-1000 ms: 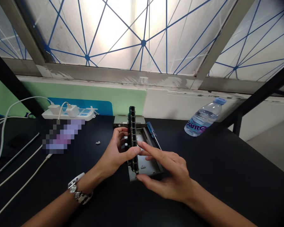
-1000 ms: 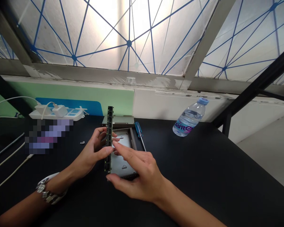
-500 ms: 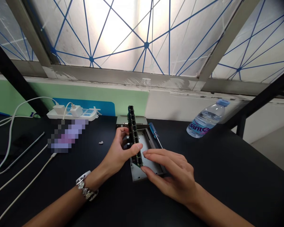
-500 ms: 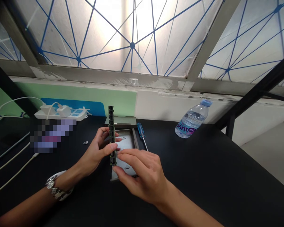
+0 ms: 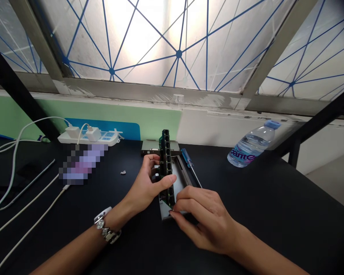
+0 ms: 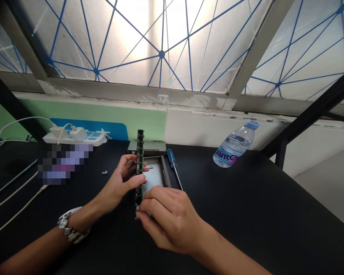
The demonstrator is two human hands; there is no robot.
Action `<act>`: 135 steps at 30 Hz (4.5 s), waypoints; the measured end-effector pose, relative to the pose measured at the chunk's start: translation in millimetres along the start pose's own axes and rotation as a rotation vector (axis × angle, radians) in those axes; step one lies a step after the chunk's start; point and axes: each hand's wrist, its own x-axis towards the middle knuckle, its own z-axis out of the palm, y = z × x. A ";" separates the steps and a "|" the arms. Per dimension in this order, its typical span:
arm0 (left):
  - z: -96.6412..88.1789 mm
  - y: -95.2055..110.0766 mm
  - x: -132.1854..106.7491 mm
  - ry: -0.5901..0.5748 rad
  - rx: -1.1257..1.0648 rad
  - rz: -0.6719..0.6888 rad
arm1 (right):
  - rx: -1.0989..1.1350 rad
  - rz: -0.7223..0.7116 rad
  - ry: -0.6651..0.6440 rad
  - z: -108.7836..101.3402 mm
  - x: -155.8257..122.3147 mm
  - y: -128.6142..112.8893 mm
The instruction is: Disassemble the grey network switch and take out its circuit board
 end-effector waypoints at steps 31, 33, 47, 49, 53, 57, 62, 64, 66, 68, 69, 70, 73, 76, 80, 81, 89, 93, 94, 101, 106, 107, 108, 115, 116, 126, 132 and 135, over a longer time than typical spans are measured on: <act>0.7 -0.9 0.3 -0.015 0.005 0.002 | 0.104 -0.012 -0.027 -0.7 2.1 -1.7; 1.3 -0.4 0.2 -0.012 0.005 -0.001 | 0.151 0.009 -0.008 -1.6 3.1 -1.2; 0.7 1.7 -1.7 -0.034 0.016 0.034 | 0.004 -0.035 0.008 -4.7 1.5 -5.6; 1.1 2.1 -1.2 -0.035 -0.002 0.036 | 0.004 -0.037 -0.003 -4.0 1.2 -5.1; 1.9 1.8 -0.7 -0.032 -0.001 0.029 | 0.004 -0.030 -0.032 -2.7 0.8 -4.4; 2.6 1.7 -1.1 -0.039 -0.002 0.025 | 0.087 -0.022 -0.037 -3.8 1.7 -3.2; 4.9 1.9 -3.4 -0.058 -0.009 0.009 | 0.091 -0.036 -0.008 -7.4 3.0 -1.5; 6.0 2.4 -4.5 -0.052 -0.009 -0.005 | 0.033 -0.059 0.019 -8.4 2.9 -2.2; 6.5 3.0 -5.3 -0.040 -0.007 -0.009 | -0.001 -0.064 0.038 -8.7 2.9 -3.5; 6.3 3.7 -5.7 -0.045 -0.004 0.008 | -0.007 -0.060 0.048 -8.5 2.9 -4.7; 6.0 4.0 -5.9 -0.052 -0.004 0.017 | -0.004 -0.062 0.047 -8.4 2.9 -5.0; 5.7 4.1 -5.9 -0.059 -0.005 0.023 | 0.004 -0.068 0.041 -8.2 2.9 -4.9; 5.0 4.0 -5.9 -0.063 -0.011 0.024 | 0.035 -0.081 0.003 -7.7 2.3 -3.7; 5.6 3.2 -5.1 -0.044 -0.001 0.022 | 0.038 -0.066 -0.021 -6.7 1.9 -3.2; 6.5 2.6 -3.0 -0.037 -0.006 0.031 | 0.041 -0.044 -0.034 -5.8 2.6 -4.5; 6.5 2.7 -2.7 -0.038 -0.007 0.030 | 0.057 -0.045 -0.034 -6.1 2.7 -4.6; 7.0 2.5 -4.9 -0.036 0.003 0.001 | 0.014 -0.089 0.004 -11.6 3.0 -0.2; 8.6 2.3 -5.7 -0.017 -0.002 -0.026 | -0.069 -0.101 0.031 -13.7 3.7 -1.5; 8.8 2.3 -5.7 -0.015 -0.002 -0.025 | -0.074 -0.098 0.036 -14.1 3.9 -1.9; 8.4 2.3 -5.3 -0.032 -0.014 -0.005 | -0.040 -0.128 -0.014 -10.8 4.4 -2.0; 5.9 -0.3 -4.2 -0.018 -0.019 0.021 | -0.018 -0.067 -0.040 -5.7 2.9 -3.6; 5.7 -0.8 -4.1 -0.017 -0.036 0.029 | -0.001 -0.066 -0.045 -5.4 2.6 -4.4; 5.7 -0.8 -4.1 -0.023 -0.071 0.035 | 0.020 -0.070 -0.037 -5.2 2.1 -5.3; 6.4 11.7 -10.8 -0.141 -0.507 -0.100 | 0.078 0.010 0.066 -1.9 -2.1 -5.3; 6.1 12.8 -11.9 -0.157 -0.520 -0.125 | 0.086 0.031 0.065 -0.7 -2.7 -3.9; 6.4 6.0 -15.2 -0.265 -0.537 -0.143 | 0.327 0.228 0.105 5.9 -10.4 4.4; 11.3 8.8 -17.0 -0.188 -0.396 -0.081 | 0.443 0.355 0.160 2.2 -7.2 4.0; 14.3 6.2 -17.4 -0.184 -0.168 -0.004 | 0.546 0.477 0.171 1.9 -2.4 -0.5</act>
